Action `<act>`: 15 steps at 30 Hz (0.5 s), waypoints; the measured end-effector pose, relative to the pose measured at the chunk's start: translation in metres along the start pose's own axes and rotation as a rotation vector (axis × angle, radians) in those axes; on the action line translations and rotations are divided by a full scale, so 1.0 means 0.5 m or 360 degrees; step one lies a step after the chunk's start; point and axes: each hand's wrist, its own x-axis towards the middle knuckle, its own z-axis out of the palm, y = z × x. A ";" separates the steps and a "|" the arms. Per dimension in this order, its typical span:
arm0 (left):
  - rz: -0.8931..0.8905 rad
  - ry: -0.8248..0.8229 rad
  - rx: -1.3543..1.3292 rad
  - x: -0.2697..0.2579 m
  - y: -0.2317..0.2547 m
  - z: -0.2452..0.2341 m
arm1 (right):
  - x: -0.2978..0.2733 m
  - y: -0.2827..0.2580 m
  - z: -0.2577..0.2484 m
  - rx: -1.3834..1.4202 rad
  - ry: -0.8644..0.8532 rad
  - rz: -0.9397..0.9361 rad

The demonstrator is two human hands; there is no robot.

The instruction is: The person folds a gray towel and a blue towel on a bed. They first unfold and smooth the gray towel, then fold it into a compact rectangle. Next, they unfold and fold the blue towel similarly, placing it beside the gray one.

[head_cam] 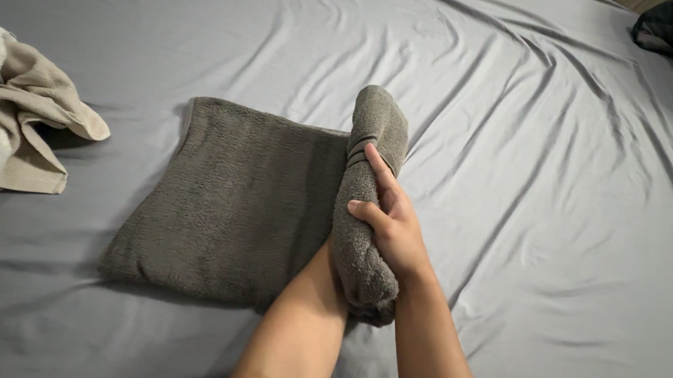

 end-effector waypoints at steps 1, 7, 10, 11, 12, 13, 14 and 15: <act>-0.0009 0.0004 0.0002 -0.003 0.002 -0.001 | 0.000 0.000 0.001 0.0006 0.0002 0.0006; -0.0057 0.0088 0.0150 0.021 0.042 -0.026 | -0.003 -0.013 0.005 0.0032 0.0056 -0.0026; 0.0173 0.0018 0.1532 0.066 0.102 -0.040 | -0.005 -0.014 0.008 0.0048 0.0087 0.0019; 0.0253 0.0086 0.1720 0.071 0.123 -0.042 | -0.003 -0.013 0.009 0.0070 0.0094 0.0055; 0.0334 0.0156 0.1906 0.072 0.146 -0.041 | -0.001 -0.011 0.012 0.0033 0.0062 0.0033; 0.0420 0.0225 0.2096 0.072 0.170 -0.036 | 0.004 -0.006 0.017 -0.0002 0.0028 0.0006; 0.0362 0.0241 0.1930 0.068 0.191 -0.026 | 0.009 -0.001 0.022 -0.0037 -0.0005 -0.0021; 0.0304 0.0254 0.1764 0.062 0.212 -0.014 | 0.012 0.007 0.027 -0.0139 -0.0013 -0.0042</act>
